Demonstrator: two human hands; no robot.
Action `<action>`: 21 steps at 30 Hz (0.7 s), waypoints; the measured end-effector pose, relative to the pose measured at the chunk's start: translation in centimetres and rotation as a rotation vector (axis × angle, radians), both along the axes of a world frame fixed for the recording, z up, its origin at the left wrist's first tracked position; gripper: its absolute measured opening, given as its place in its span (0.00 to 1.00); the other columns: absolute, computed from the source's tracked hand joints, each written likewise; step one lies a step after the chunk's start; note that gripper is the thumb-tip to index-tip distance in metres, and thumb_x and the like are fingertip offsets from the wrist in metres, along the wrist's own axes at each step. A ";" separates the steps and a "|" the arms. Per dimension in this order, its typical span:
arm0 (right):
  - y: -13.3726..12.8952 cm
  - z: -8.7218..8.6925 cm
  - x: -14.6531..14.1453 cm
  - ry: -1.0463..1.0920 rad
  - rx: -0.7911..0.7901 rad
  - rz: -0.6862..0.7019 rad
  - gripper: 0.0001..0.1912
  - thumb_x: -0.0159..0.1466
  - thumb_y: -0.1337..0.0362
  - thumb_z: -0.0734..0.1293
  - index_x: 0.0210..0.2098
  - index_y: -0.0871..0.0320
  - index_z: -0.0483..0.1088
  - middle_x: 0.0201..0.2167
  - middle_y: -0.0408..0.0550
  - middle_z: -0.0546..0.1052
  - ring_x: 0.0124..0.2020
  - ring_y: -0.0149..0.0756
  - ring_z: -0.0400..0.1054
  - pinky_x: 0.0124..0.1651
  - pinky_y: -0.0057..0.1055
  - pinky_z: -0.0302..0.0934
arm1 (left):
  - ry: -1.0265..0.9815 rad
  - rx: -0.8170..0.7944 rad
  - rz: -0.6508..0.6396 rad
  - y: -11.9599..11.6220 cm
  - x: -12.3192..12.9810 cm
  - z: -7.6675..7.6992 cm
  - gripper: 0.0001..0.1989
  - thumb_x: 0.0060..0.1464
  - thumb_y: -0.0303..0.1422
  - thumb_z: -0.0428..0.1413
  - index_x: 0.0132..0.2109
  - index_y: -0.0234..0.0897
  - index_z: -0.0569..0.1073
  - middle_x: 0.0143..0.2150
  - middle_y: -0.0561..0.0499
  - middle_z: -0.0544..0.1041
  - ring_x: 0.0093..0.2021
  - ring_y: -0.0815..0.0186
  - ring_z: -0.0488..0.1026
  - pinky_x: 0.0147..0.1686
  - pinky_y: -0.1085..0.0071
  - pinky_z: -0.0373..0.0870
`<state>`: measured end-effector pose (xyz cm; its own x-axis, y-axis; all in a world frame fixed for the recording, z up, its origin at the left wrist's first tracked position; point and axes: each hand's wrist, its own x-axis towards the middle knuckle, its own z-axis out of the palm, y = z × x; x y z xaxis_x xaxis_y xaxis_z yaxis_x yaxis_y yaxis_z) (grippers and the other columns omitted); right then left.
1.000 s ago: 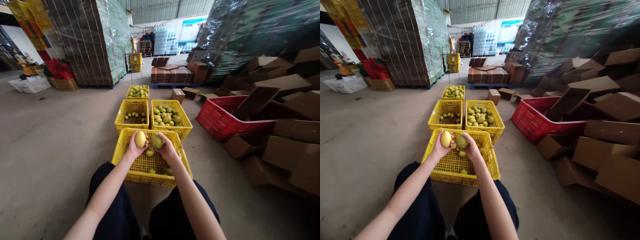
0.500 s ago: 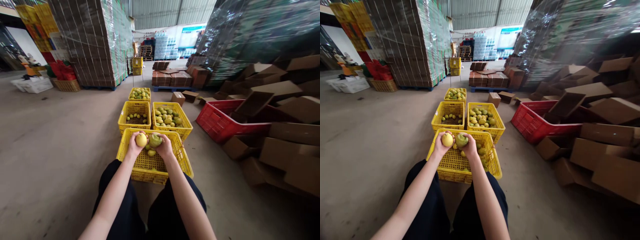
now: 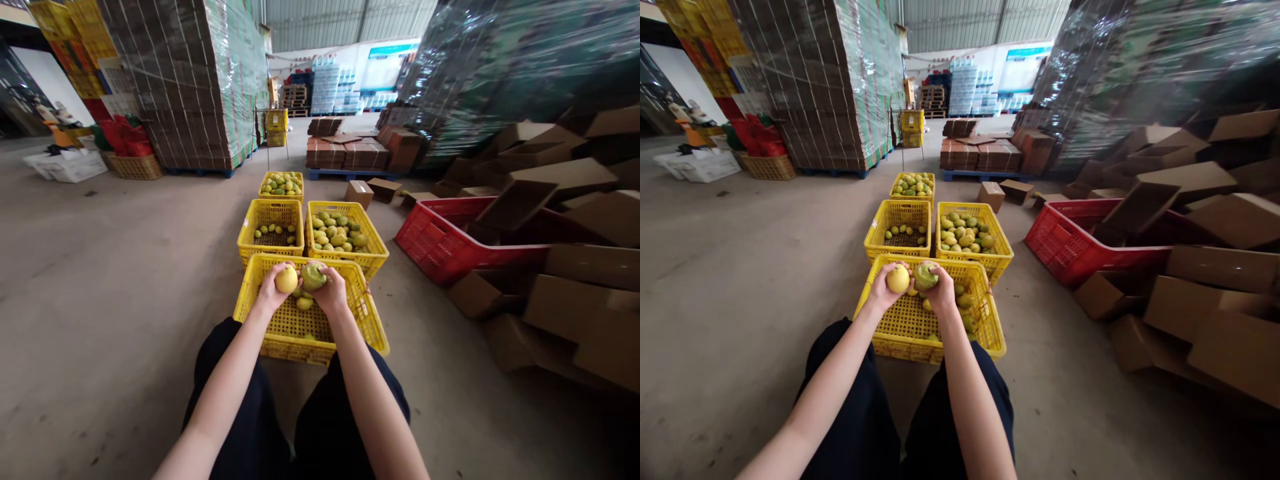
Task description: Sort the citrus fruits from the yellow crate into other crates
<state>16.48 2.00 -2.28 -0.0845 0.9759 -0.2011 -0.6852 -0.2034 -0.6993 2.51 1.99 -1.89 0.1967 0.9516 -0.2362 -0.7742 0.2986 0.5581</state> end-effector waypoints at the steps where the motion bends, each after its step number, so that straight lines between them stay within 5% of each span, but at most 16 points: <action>1: 0.1 -0.1 -0.1 -0.004 0.008 -0.001 0.13 0.45 0.65 0.65 0.31 0.57 0.73 0.27 0.46 0.77 0.32 0.42 0.72 0.32 0.38 0.70 | 0.009 0.016 -0.006 0.0 0.0 -0.1 0.08 0.40 0.31 0.61 0.31 0.35 0.72 0.30 0.54 0.74 0.31 0.69 0.72 0.36 0.70 0.72; 11: -0.1 -0.1 -0.7 -0.169 0.372 -0.032 0.14 0.44 0.65 0.66 0.31 0.54 0.75 0.32 0.43 0.77 0.31 0.37 0.69 0.31 0.30 0.63 | 0.072 0.179 -0.022 -0.3 -0.7 0.1 0.11 0.31 0.32 0.62 0.27 0.34 0.73 0.32 0.53 0.72 0.32 0.69 0.70 0.30 0.73 0.70; 21: -1.1 0.0 -0.2 -0.462 0.675 -0.099 0.17 0.45 0.62 0.67 0.36 0.53 0.77 0.38 0.45 0.77 0.45 0.44 0.69 0.50 0.38 0.62 | 0.100 0.320 -0.111 -0.8 -1.8 -0.1 0.10 0.32 0.33 0.61 0.26 0.34 0.72 0.31 0.52 0.71 0.31 0.69 0.69 0.30 0.73 0.69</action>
<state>16.28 0.93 -2.26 -0.0439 0.8978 0.4382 -0.2913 0.4081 -0.8652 0.67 1.22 -1.96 0.2938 0.9547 0.0467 -0.6833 0.1756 0.7087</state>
